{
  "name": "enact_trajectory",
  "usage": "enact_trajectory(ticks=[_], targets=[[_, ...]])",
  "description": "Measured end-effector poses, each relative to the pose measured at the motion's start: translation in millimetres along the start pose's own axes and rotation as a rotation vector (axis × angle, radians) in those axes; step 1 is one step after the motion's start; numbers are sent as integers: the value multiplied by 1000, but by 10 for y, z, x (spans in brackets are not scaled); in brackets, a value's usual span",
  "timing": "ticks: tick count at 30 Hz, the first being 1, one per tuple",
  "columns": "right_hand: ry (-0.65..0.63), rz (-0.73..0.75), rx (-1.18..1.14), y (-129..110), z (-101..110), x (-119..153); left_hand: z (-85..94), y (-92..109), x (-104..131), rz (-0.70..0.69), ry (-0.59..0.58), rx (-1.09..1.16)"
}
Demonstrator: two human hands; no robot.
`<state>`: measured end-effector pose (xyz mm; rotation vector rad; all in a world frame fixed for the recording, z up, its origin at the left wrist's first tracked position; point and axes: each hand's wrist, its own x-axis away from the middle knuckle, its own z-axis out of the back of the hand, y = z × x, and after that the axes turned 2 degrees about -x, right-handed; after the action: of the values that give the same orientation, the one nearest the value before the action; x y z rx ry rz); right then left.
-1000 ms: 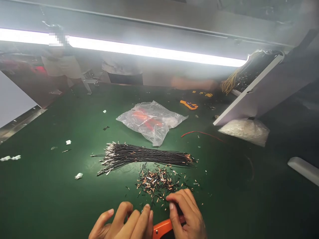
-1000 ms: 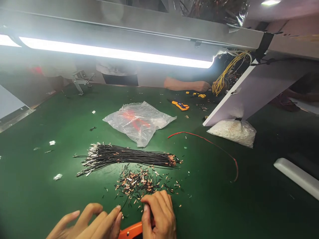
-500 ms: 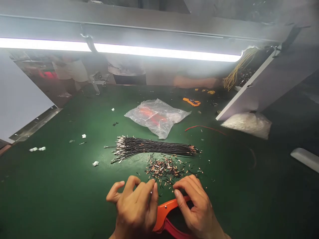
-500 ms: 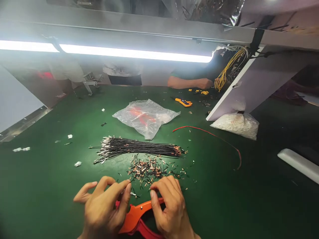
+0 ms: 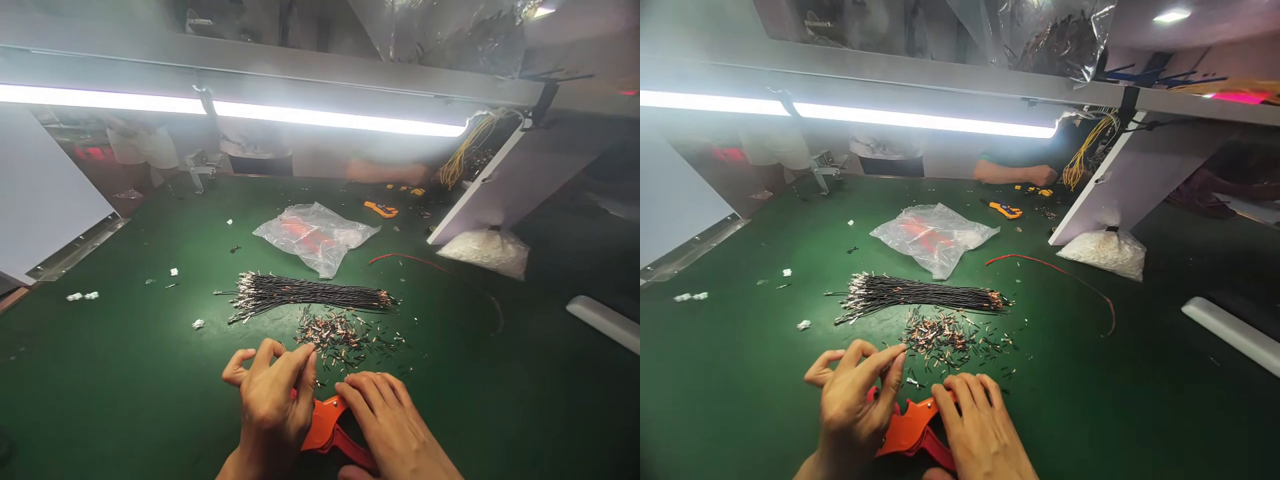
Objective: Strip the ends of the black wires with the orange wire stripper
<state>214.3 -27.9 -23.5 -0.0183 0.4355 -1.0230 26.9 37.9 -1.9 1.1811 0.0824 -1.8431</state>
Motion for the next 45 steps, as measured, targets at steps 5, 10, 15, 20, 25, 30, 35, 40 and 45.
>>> enact_trajectory(ticks=[5,10,15,20,25,30,35,40,45], targets=[[44,26,58,-9,-77,-48,46,-27,-44,22,63,-9],[-277,-216,-338,181,215,-156,193,-109,-142,19,195,-58],[-262,-595,-1065,361,462,-296,369,-159,-212,-99,236,-149],[-209,-596,-1964,246,237,-272,353,-112,-179,-259,166,-233],[-220,-537,-2322,54,20,-246,257,-66,-123,-299,83,-219],[-267,-448,-2255,-58,-201,-166,202,0,-61,-228,70,-159],[-335,-478,-2111,-76,-300,-164,184,114,-31,-106,54,-83],[-258,-422,-2031,-77,-248,-214,175,190,-40,30,20,34],[-245,-398,-1998,-135,-195,-321,147,223,7,54,-36,39]])
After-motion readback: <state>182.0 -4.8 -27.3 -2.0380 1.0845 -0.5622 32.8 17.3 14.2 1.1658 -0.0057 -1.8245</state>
